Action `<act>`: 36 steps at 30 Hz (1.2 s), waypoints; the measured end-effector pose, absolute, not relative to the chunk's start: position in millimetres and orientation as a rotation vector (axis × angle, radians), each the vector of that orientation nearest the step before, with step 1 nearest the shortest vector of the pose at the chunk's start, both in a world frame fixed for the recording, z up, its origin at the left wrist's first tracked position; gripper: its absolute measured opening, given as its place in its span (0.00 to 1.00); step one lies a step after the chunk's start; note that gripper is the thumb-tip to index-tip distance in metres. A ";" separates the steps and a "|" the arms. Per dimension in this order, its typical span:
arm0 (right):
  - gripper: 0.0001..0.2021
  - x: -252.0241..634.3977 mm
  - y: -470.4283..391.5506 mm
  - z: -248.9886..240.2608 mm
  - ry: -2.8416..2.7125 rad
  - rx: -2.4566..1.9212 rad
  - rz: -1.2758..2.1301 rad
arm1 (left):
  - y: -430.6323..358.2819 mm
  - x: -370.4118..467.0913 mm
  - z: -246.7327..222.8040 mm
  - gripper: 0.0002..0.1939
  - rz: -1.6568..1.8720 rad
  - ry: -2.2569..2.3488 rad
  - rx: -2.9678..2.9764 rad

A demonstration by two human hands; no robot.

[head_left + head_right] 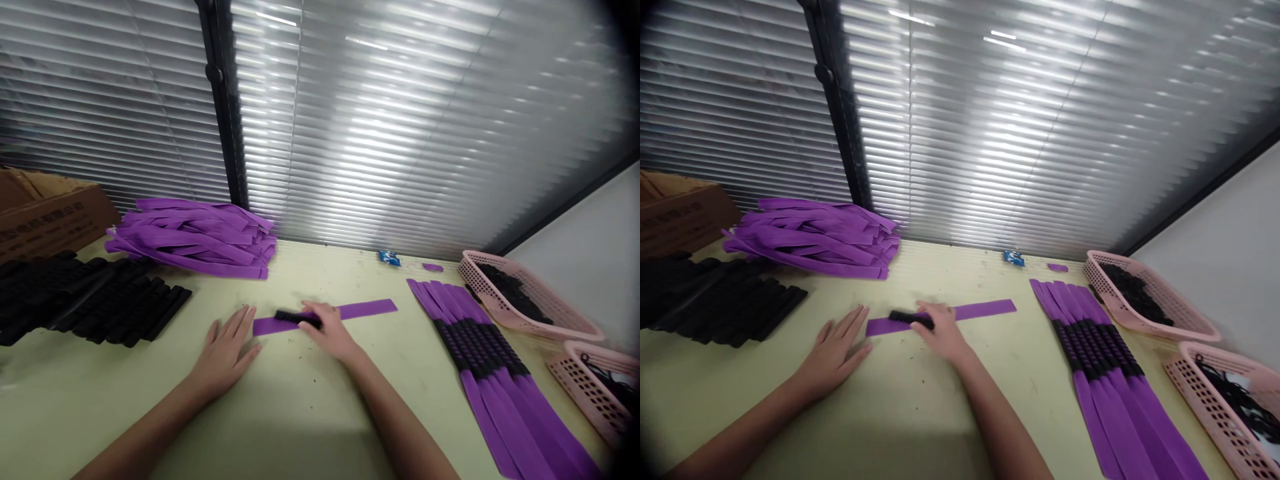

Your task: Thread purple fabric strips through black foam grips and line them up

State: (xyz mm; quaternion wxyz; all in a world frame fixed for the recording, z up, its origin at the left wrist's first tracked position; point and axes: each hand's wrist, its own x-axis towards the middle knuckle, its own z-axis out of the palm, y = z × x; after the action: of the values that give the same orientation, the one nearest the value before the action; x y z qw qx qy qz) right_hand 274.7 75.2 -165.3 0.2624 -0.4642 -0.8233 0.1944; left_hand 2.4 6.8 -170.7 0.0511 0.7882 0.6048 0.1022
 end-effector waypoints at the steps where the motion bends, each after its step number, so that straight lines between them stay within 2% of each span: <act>1: 0.20 263.6 69.4 -163.4 -2.257 -1.176 0.555 | 6.8 2.7 -170.3 0.35 0.322 1.826 2.408; 3: 0.19 249.6 61.4 -162.3 -2.287 -1.096 0.522 | 7.0 3.4 -169.7 0.34 0.331 1.786 2.432; 7: 0.17 247.7 58.8 -170.7 -2.380 -1.052 0.368 | 8.0 4.2 -170.5 0.24 0.326 1.693 2.510; 11: 0.15 254.9 60.8 -178.0 -2.367 -1.245 0.166 | 9.8 2.9 -171.3 0.18 0.439 1.721 2.501; 15: 0.15 257.6 61.0 -178.5 -2.225 -1.500 0.005 | 10.8 0.3 -168.8 0.17 0.511 1.852 2.441; 22: 0.15 257.5 62.4 -177.1 -2.463 -1.108 0.094 | 9.8 3.8 -168.5 0.17 0.558 1.801 2.520; 29: 0.14 254.8 61.9 -176.3 -2.505 -1.139 0.049 | 11.0 4.6 -170.9 0.20 0.532 1.792 2.509; 36: 0.13 252.4 61.5 -179.2 -2.571 -1.016 0.061 | 11.5 5.6 -170.8 0.18 0.538 1.720 2.482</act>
State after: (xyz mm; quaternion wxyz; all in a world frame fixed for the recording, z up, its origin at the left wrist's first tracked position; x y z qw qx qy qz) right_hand 252.4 61.5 -179.2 0.1871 -0.3610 -0.9133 0.0216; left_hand 5.6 11.5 -170.8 0.0371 0.8086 0.5605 0.1751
